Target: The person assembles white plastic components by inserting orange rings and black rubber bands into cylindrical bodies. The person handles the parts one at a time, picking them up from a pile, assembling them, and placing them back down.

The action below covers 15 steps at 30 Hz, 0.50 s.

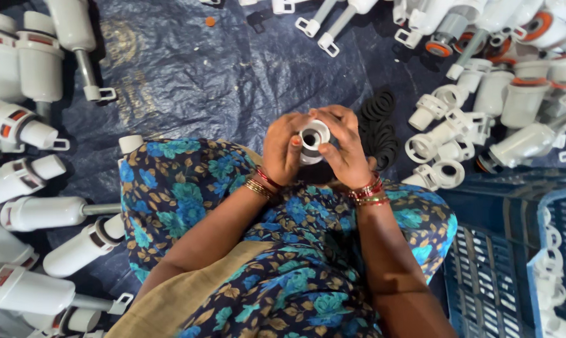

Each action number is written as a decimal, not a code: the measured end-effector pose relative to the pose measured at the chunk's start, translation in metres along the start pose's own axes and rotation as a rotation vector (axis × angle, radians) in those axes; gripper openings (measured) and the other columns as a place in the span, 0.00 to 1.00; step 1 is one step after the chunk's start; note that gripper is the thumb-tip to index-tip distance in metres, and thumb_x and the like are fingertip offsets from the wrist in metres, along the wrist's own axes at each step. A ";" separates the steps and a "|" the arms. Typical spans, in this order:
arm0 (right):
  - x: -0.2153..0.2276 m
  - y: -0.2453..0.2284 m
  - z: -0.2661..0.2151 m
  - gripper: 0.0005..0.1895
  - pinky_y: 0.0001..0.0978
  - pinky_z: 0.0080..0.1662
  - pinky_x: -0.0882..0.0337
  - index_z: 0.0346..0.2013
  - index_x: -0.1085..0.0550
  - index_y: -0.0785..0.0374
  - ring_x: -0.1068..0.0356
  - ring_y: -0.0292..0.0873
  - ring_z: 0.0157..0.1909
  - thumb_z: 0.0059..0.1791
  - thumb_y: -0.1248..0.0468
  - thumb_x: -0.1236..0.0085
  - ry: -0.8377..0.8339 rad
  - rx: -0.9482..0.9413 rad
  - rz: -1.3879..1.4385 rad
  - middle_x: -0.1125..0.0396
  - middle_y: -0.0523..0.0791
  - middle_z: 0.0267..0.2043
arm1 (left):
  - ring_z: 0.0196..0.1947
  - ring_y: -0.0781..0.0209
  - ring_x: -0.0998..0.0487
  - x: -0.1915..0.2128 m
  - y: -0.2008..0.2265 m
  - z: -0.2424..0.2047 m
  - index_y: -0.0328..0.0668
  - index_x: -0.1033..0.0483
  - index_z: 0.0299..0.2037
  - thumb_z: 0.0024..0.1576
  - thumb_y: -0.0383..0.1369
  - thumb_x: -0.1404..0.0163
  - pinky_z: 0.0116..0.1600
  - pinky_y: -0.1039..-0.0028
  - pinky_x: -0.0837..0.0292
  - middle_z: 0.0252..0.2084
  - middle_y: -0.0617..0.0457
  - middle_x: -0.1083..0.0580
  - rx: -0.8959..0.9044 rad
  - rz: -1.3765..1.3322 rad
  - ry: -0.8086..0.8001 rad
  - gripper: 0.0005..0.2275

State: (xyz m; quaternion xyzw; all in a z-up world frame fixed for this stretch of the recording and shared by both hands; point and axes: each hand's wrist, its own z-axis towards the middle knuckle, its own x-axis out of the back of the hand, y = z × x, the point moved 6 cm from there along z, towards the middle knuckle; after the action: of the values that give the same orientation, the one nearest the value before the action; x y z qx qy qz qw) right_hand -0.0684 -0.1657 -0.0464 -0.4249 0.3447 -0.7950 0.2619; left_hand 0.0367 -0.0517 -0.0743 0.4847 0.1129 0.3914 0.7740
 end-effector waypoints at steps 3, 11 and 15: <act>0.000 0.017 -0.002 0.31 0.47 0.69 0.41 0.65 0.30 0.64 0.41 0.54 0.68 0.55 0.45 0.47 -0.061 -0.056 -0.068 0.39 0.52 0.64 | 0.59 0.37 0.25 0.004 -0.009 0.005 0.38 0.28 0.61 0.72 0.50 0.72 0.64 0.53 0.33 0.58 0.38 0.26 0.006 0.048 -0.046 0.26; 0.002 0.034 -0.013 0.30 0.49 0.71 0.44 0.65 0.31 0.62 0.42 0.56 0.71 0.53 0.51 0.41 -0.203 -0.097 -0.087 0.40 0.53 0.68 | 0.61 0.39 0.28 0.008 -0.009 0.006 0.34 0.31 0.63 0.67 0.53 0.60 0.65 0.55 0.32 0.61 0.37 0.30 -0.002 0.028 -0.206 0.27; 0.002 0.014 -0.013 0.35 0.50 0.73 0.47 0.73 0.40 0.63 0.46 0.57 0.75 0.55 0.53 0.43 -0.262 -0.054 -0.061 0.43 0.54 0.73 | 0.67 0.38 0.35 0.005 0.008 0.002 0.30 0.36 0.64 0.61 0.49 0.45 0.70 0.53 0.39 0.65 0.35 0.35 -0.155 -0.025 -0.114 0.31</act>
State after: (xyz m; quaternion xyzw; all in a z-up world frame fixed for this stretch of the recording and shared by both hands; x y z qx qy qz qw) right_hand -0.0782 -0.1714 -0.0613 -0.5422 0.3158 -0.7309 0.2685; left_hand 0.0374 -0.0476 -0.0655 0.4434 0.0442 0.3610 0.8192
